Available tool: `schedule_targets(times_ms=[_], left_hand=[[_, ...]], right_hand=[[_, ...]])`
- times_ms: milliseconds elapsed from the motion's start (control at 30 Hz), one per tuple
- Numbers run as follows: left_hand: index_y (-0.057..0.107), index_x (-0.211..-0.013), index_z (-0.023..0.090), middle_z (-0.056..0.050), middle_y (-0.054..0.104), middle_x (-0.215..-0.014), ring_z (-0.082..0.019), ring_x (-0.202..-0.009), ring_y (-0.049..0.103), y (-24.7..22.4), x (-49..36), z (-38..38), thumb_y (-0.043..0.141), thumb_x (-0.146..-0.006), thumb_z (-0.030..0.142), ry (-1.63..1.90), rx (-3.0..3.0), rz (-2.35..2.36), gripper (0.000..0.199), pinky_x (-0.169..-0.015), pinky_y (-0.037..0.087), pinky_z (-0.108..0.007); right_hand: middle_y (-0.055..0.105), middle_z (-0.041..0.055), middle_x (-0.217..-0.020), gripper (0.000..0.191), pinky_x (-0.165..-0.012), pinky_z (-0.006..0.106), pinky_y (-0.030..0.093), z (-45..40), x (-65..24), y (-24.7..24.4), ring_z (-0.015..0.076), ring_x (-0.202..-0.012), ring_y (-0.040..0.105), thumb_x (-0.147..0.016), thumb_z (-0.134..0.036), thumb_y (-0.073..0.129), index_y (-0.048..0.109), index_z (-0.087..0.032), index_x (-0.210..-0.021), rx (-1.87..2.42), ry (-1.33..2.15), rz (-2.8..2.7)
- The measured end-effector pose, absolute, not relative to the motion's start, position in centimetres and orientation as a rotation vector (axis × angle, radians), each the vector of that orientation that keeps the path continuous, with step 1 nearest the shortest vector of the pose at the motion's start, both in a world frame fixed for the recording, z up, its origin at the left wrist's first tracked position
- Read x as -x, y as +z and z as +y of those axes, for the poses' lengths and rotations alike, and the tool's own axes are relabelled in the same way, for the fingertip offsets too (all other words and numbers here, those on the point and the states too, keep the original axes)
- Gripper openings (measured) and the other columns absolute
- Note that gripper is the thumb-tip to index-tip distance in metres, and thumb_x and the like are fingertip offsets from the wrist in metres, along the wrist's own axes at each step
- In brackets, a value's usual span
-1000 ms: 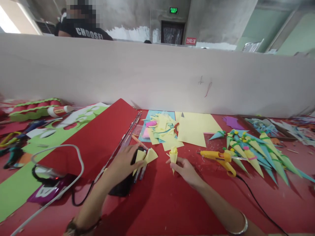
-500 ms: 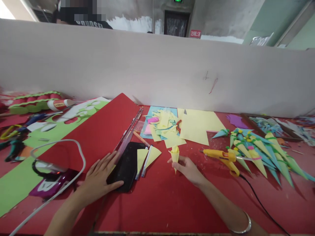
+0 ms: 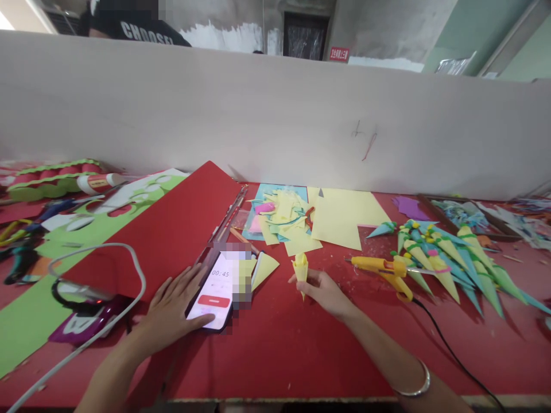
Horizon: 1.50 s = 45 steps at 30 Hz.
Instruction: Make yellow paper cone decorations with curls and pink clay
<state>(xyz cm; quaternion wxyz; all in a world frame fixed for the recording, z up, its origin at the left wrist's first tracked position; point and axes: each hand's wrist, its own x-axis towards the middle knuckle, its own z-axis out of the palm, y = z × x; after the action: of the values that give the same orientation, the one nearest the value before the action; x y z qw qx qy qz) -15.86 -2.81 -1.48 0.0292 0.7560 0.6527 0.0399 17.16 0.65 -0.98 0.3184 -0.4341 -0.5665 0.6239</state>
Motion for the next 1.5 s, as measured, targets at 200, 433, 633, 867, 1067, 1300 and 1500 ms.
schedule_targets(times_ms=[200, 433, 633, 867, 1067, 1300, 1500], left_hand=[[0.03, -0.131, 0.025, -0.008, 0.036, -0.135, -0.028, -0.123, 0.032, 3.3, 8.8, -3.3, 0.042, -0.077, 0.046, 0.666, -2.173, 1.735, 0.058, -0.098, 0.031, -0.042], [0.054, -0.099, 0.014, -0.006, 0.061, -0.088, -0.018, -0.078, 0.057, 2.8, -0.4, -1.7, 0.054, -0.071, 0.033, 0.859, -1.66, 1.247, 0.034, -0.071, 0.047, -0.03], [0.055, -0.079, 0.014, -0.001, 0.056, -0.069, -0.014, -0.066, 0.053, 1.8, -1.7, -0.1, 0.055, -0.07, 0.03, 0.96, -1.491, 1.134, 0.018, -0.063, 0.043, -0.026], [0.054, -0.072, 0.016, -0.003, 0.056, -0.075, -0.016, -0.075, 0.052, 0.5, -5.2, 1.0, 0.055, -0.073, 0.036, 1.188, -1.42, 1.076, 0.02, -0.069, 0.042, -0.027], [0.05, -0.076, 0.017, -0.001, 0.056, -0.075, -0.014, -0.071, 0.052, 0.0, -5.7, 1.2, 0.052, -0.073, 0.04, 1.247, -1.344, 1.056, 0.024, -0.068, 0.043, -0.026], [0.046, -0.077, 0.018, 0.004, 0.047, -0.068, -0.01, -0.062, 0.045, 0.1, -5.2, 0.8, 0.053, -0.071, 0.028, 1.195, -1.405, 1.106, 0.013, -0.061, 0.039, -0.022], [0.044, -0.094, 0.019, 0.004, 0.052, -0.075, -0.012, -0.066, 0.051, -0.4, -5.1, 0.9, 0.056, -0.061, 0.017, 1.11, -1.466, 1.076, 0.035, -0.061, 0.041, -0.023]], right_hand=[[0.053, -0.0002, -0.068, 0.031, -0.057, 0.024, 0.035, 0.3, -16.9, -0.2, 0.0106, -0.06, 0.045, -0.071, -0.044, 0.058, 0.064, -0.016, -0.082, 1.051, 1.518, -1.637], [0.06, 0.0019, -0.076, 0.03, -0.064, 0.026, 0.039, 0.0, -15.8, 0.6, 0.0161, -0.071, 0.051, -0.071, -0.045, 0.058, 0.065, -0.017, -0.077, 0.951, 1.382, -1.816], [0.06, 0.0022, -0.078, 0.029, -0.068, 0.028, 0.042, 0.4, -16.0, -0.1, 0.0175, -0.074, 0.054, -0.074, -0.043, 0.055, 0.062, -0.016, -0.082, 0.95, 1.432, -1.738], [0.06, 0.0025, -0.074, 0.024, -0.068, 0.03, 0.044, 0.9, -16.9, -0.5, 0.0172, -0.07, 0.054, -0.071, -0.036, 0.06, 0.061, -0.017, -0.084, 1.08, 1.217, -1.654], [0.05, -0.0007, -0.061, 0.03, -0.056, 0.025, 0.041, 1.4, -18.0, -0.8, 0.0124, -0.057, 0.048, -0.073, -0.047, 0.053, 0.055, -0.018, -0.068, 1.045, 1.206, -1.531], [0.049, 0.0016, -0.069, 0.036, -0.057, 0.027, 0.042, 1.0, -18.2, -1.1, 0.014, -0.06, 0.047, -0.079, -0.053, 0.041, 0.052, -0.02, -0.086, 1.08, 1.116, -1.384], [0.051, 0.0063, -0.1, 0.036, -0.074, 0.029, 0.044, 0.1, -17.7, -0.3, 0.0185, -0.087, 0.052, -0.071, -0.036, 0.059, 0.049, -0.022, -0.103, 0.982, 1.05, -1.543]])
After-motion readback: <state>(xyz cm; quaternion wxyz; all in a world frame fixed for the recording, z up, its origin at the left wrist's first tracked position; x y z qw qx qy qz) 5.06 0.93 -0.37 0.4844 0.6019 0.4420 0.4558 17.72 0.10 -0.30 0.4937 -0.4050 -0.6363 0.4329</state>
